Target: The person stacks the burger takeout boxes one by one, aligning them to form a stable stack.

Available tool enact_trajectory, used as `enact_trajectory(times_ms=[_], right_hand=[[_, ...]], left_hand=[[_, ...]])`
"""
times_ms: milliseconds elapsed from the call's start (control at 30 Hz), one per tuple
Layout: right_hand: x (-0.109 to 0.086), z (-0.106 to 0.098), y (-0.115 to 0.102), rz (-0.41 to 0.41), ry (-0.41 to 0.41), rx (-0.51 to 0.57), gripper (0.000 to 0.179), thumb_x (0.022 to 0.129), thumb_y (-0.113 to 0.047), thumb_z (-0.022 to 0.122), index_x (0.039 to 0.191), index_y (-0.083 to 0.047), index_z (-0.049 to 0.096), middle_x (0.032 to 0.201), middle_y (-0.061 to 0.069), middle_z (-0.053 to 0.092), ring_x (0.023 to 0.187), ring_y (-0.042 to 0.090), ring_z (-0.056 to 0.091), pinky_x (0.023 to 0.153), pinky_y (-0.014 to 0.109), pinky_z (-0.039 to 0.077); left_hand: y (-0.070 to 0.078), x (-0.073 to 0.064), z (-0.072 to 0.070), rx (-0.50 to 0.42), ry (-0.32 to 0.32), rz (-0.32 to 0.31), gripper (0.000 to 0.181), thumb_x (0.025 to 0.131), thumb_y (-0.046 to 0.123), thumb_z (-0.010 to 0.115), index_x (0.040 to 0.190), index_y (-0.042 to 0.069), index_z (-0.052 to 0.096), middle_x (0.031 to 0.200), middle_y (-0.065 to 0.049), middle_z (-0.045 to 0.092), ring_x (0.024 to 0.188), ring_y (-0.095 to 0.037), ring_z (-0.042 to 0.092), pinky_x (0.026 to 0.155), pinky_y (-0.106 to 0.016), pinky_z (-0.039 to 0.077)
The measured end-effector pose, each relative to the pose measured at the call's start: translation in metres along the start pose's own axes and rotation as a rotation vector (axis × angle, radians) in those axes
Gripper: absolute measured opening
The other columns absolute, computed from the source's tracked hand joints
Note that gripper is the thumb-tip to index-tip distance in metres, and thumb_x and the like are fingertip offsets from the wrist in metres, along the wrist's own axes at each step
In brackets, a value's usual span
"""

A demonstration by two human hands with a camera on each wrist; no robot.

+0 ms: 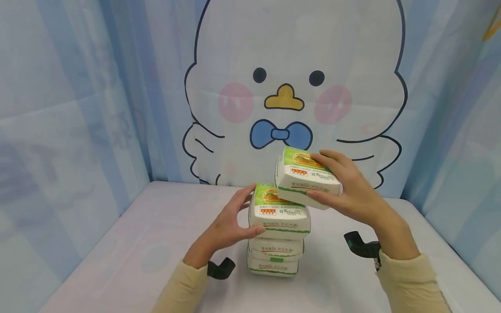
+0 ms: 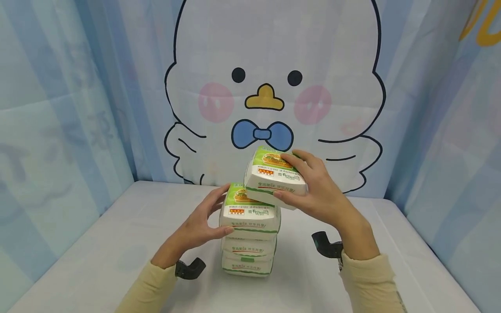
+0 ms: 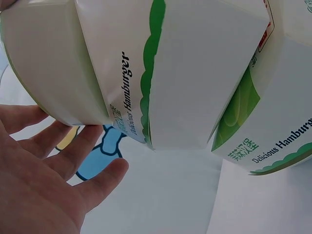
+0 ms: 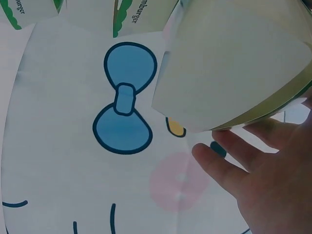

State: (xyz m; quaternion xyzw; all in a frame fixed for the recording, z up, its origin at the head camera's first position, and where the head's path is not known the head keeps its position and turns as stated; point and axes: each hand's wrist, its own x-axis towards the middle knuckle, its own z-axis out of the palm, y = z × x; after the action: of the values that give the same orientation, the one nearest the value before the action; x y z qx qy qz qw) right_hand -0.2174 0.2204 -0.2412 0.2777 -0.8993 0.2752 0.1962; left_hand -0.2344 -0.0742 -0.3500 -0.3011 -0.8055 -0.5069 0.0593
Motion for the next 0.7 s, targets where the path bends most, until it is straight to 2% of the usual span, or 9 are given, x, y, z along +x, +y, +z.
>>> enact_trajectory(times_ms=[333,700], right_hand=[[0.011,0.002,-0.013,-0.059,-0.064,0.012,0.08,0.082,-0.033,0.081,0.151,-0.026,0.041,0.159,0.003,0.029,0.139,0.031,0.034,0.099,0.063,0.045],[0.018,0.007,-0.026,-0.044,-0.141,-0.01,0.079,0.082,-0.041,0.079,0.151,-0.03,0.04,0.161,0.003,0.026,0.143,0.032,0.029,0.099,0.064,0.046]], left_hand=[[0.001,0.001,-0.001,0.003,-0.001,0.043,0.095,0.081,0.031,0.08,0.156,0.027,0.023,0.157,0.005,0.033,0.143,-0.022,0.04,0.115,-0.048,0.039],[0.0,0.001,-0.001,-0.018,-0.01,0.043,0.093,0.081,0.031,0.081,0.155,0.03,0.025,0.155,0.007,0.034,0.143,-0.019,0.039,0.116,-0.049,0.038]])
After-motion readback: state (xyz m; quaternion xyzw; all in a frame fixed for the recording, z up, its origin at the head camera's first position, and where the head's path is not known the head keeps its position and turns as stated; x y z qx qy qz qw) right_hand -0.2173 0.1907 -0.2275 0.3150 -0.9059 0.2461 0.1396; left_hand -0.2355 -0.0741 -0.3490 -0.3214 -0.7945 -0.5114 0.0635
